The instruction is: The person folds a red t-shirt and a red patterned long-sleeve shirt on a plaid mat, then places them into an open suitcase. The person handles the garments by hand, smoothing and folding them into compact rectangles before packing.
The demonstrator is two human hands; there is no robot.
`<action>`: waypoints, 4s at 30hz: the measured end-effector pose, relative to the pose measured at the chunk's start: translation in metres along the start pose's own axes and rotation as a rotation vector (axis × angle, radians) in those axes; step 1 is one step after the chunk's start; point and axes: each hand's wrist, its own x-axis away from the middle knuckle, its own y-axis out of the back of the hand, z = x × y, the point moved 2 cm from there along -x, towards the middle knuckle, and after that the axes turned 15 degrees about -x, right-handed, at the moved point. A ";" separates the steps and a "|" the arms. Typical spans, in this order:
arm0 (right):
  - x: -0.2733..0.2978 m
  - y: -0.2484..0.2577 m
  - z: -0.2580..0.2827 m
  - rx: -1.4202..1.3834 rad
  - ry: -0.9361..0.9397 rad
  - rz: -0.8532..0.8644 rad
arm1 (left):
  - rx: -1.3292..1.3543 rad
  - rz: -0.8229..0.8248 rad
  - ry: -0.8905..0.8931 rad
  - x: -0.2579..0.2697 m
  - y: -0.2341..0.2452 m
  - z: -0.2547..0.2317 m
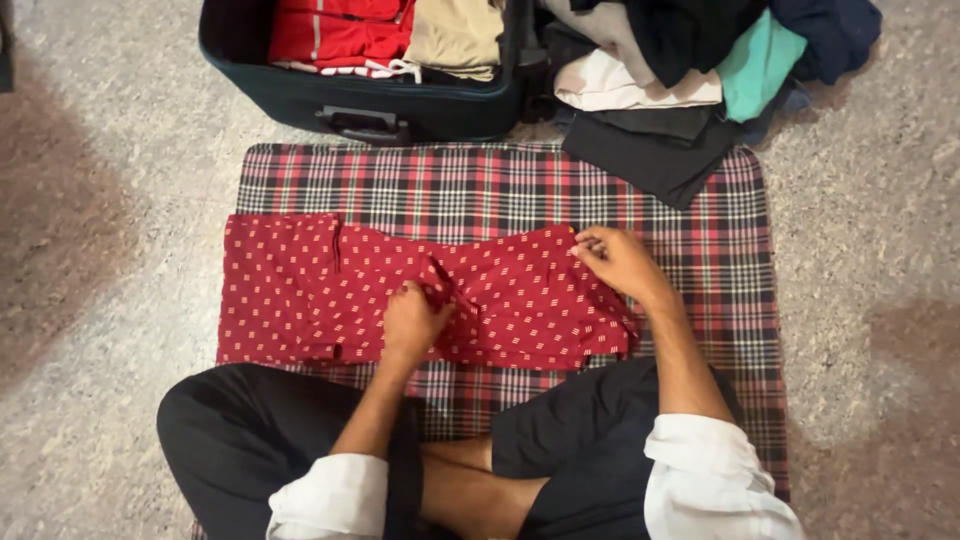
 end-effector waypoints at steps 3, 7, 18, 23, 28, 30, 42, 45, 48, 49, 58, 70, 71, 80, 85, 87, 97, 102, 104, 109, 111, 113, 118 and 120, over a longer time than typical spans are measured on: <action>-0.002 0.000 -0.003 -0.052 -0.028 0.014 | 0.326 0.213 0.028 -0.008 0.013 0.026; -0.004 0.002 -0.007 -0.005 -0.113 -0.033 | 0.811 0.456 0.143 -0.006 0.070 0.048; 0.010 0.013 -0.017 -0.017 -0.037 -0.083 | 0.168 0.368 0.010 -0.015 0.135 0.138; 0.027 0.007 -0.025 0.005 -0.138 -0.118 | -0.082 0.218 -0.007 -0.034 0.074 0.185; 0.066 -0.017 -0.029 0.060 -0.352 -0.029 | -0.131 0.254 0.127 -0.045 0.053 0.196; 0.076 -0.028 -0.030 0.096 -0.449 0.004 | -0.087 0.215 0.126 -0.051 0.053 0.188; 0.086 -0.065 -0.015 0.047 -0.358 -0.034 | 0.041 0.278 0.072 -0.067 0.015 0.195; 0.092 -0.094 0.010 0.545 -0.103 0.058 | 0.071 0.322 0.062 -0.071 0.006 0.192; 0.098 -0.108 0.021 0.810 -0.047 -0.080 | 0.217 0.300 0.087 -0.075 -0.003 0.190; 0.100 -0.104 0.019 0.709 -0.150 -0.150 | 0.287 0.281 0.103 -0.078 -0.005 0.190; 0.114 -0.038 -0.024 0.630 -0.482 -0.416 | 0.185 0.240 0.149 -0.077 -0.008 0.194; 0.090 -0.069 0.002 0.044 -0.029 -0.437 | 0.569 0.352 0.217 -0.080 0.007 0.199; 0.089 -0.072 0.000 0.117 -0.091 -0.374 | 0.607 0.345 0.226 -0.079 0.012 0.198; 0.087 -0.069 -0.027 0.583 -0.201 -0.256 | 0.105 0.168 0.351 -0.057 0.066 0.185; 0.071 -0.069 -0.046 0.461 -0.160 -0.312 | 0.061 0.293 0.221 -0.054 0.061 0.177; 0.067 -0.073 -0.057 0.413 -0.161 -0.296 | -0.008 0.330 0.150 -0.054 0.050 0.176; 0.070 -0.032 -0.075 0.310 -0.345 -0.491 | 0.026 0.199 0.072 -0.056 0.049 0.169; 0.096 0.033 -0.058 0.673 -0.346 -0.613 | 0.133 0.145 0.040 -0.054 0.057 0.160; 0.095 0.048 -0.049 0.690 -0.384 -0.554 | 0.145 0.146 -0.006 -0.057 0.058 0.155; 0.076 0.008 0.003 0.555 -0.397 -0.213 | 0.154 0.219 -0.035 -0.058 0.059 0.150; 0.074 -0.032 0.038 0.202 -0.194 -0.102 | 0.158 0.230 -0.052 -0.057 0.060 0.145; 0.080 -0.065 0.065 -0.332 -0.328 0.029 | 0.145 0.233 -0.079 -0.058 0.063 0.142; 0.077 -0.087 0.077 -0.320 0.048 -0.151 | 0.114 0.314 -0.075 -0.051 0.066 0.146; 0.074 -0.083 0.046 -0.159 0.010 -0.301 | 0.119 0.287 -0.107 -0.050 0.068 0.143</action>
